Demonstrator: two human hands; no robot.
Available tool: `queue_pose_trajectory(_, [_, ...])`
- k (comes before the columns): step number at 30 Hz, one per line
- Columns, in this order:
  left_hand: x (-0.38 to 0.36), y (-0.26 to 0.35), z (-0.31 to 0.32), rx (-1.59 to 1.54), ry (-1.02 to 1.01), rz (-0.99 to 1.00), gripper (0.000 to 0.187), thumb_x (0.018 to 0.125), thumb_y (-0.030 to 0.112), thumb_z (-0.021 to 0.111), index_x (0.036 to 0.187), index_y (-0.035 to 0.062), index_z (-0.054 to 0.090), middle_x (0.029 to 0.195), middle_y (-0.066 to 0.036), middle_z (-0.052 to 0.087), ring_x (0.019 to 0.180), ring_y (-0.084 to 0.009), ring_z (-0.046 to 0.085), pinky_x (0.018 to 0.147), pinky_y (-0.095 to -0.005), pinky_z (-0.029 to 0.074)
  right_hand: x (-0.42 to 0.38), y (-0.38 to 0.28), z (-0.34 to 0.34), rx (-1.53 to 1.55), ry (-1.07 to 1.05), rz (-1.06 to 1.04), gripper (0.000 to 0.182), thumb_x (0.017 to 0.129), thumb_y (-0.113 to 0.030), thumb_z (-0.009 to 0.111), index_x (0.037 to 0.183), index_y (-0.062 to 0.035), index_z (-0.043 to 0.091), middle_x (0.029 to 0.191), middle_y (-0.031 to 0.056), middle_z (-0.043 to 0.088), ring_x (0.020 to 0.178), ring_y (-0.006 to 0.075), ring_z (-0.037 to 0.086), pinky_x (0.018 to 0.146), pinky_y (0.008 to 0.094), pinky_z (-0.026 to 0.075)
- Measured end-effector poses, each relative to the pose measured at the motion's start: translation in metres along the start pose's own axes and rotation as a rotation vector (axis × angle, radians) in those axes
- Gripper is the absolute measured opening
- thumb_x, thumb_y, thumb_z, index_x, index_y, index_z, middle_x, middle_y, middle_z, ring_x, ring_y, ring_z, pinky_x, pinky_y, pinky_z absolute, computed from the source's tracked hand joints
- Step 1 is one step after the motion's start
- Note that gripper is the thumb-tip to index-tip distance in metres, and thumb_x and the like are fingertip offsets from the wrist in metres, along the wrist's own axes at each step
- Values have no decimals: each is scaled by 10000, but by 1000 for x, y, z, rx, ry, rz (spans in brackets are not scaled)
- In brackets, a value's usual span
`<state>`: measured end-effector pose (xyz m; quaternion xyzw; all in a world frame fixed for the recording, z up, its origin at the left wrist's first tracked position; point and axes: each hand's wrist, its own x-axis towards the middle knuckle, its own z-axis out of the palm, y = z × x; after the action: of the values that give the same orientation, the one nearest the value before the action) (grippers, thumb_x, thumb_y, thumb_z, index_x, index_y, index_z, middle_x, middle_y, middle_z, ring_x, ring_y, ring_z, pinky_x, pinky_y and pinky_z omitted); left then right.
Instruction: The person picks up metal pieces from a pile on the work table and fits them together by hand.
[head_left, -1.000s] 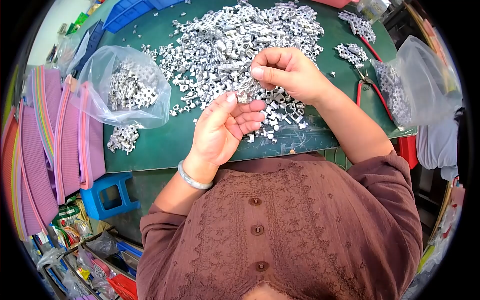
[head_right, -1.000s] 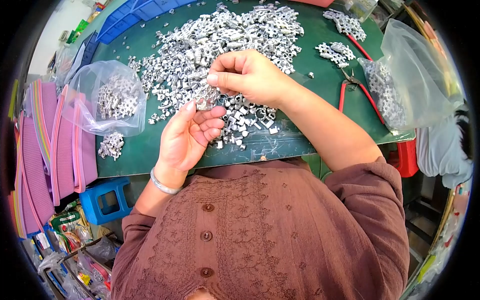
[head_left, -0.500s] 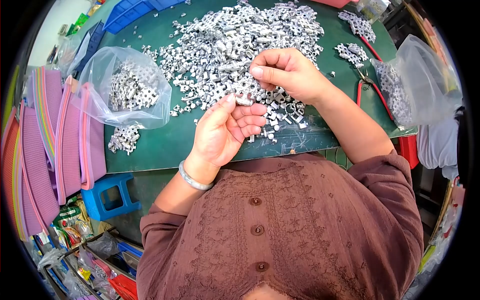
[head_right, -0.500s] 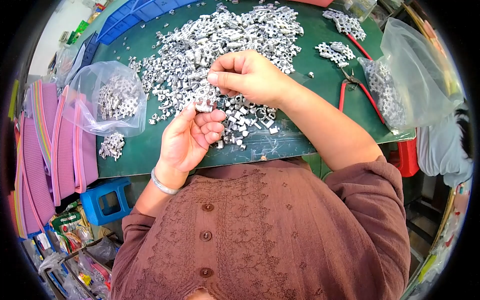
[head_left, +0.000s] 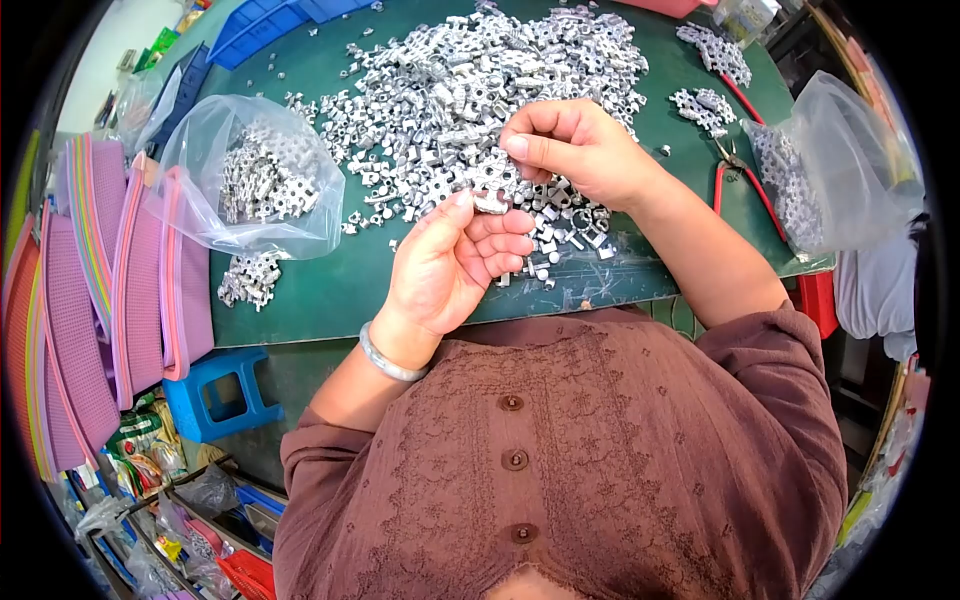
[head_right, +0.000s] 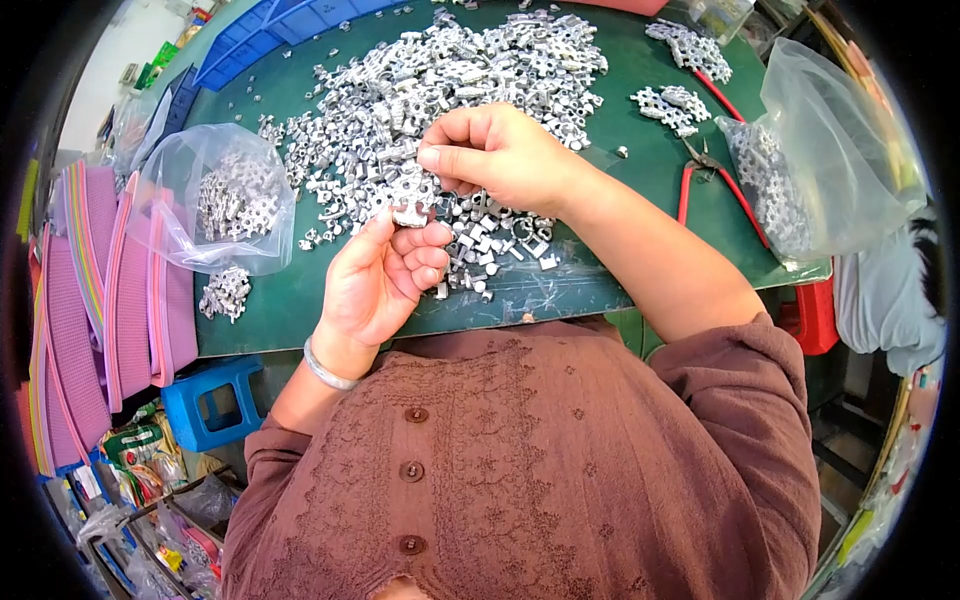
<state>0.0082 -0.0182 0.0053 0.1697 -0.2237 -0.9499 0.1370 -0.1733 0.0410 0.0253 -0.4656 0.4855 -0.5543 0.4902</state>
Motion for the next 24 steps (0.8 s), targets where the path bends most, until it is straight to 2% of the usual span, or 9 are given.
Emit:
queue_pose_trajectory(13, [-2,-2,0,15,3,36,252,896,212,363,944,19,518,902,-208,585,784,-265,600,680,-334,498,0,1,0,16,-9,-14,150,821,-162,531,812,-15,558,648,-23,496,582,49,438,537,191,367])
queue_pose_trajectory(16, [-3,-2,6,109,50,74,206,875,174,427,1001,17,470,915,-161,580,781,-202,585,667,-285,490,-1,-2,0,36,-22,-5,137,815,-148,538,819,-13,563,677,-16,517,608,51,464,562,194,391])
queue_pose_trajectory(19, [0,-8,7,330,162,336,189,822,67,508,999,23,458,899,-124,568,792,-178,574,690,-270,481,-1,0,-1,40,-48,-46,124,805,-125,550,839,-8,574,731,-2,550,653,56,496,601,201,417])
queue_pose_trajectory(20, [0,-9,7,354,172,415,270,757,-31,560,994,26,445,879,-86,549,786,-145,556,707,-250,470,-1,0,-1,36,-53,-41,123,802,-119,554,847,-7,577,747,2,558,666,59,503,612,203,422])
queue_pose_trajectory(24, [0,-10,14,507,218,596,325,708,-75,600,967,22,429,841,-48,524,735,-82,505,676,-197,450,-2,1,0,40,-63,-27,129,795,-105,563,869,-2,585,787,13,578,695,64,519,633,203,431])
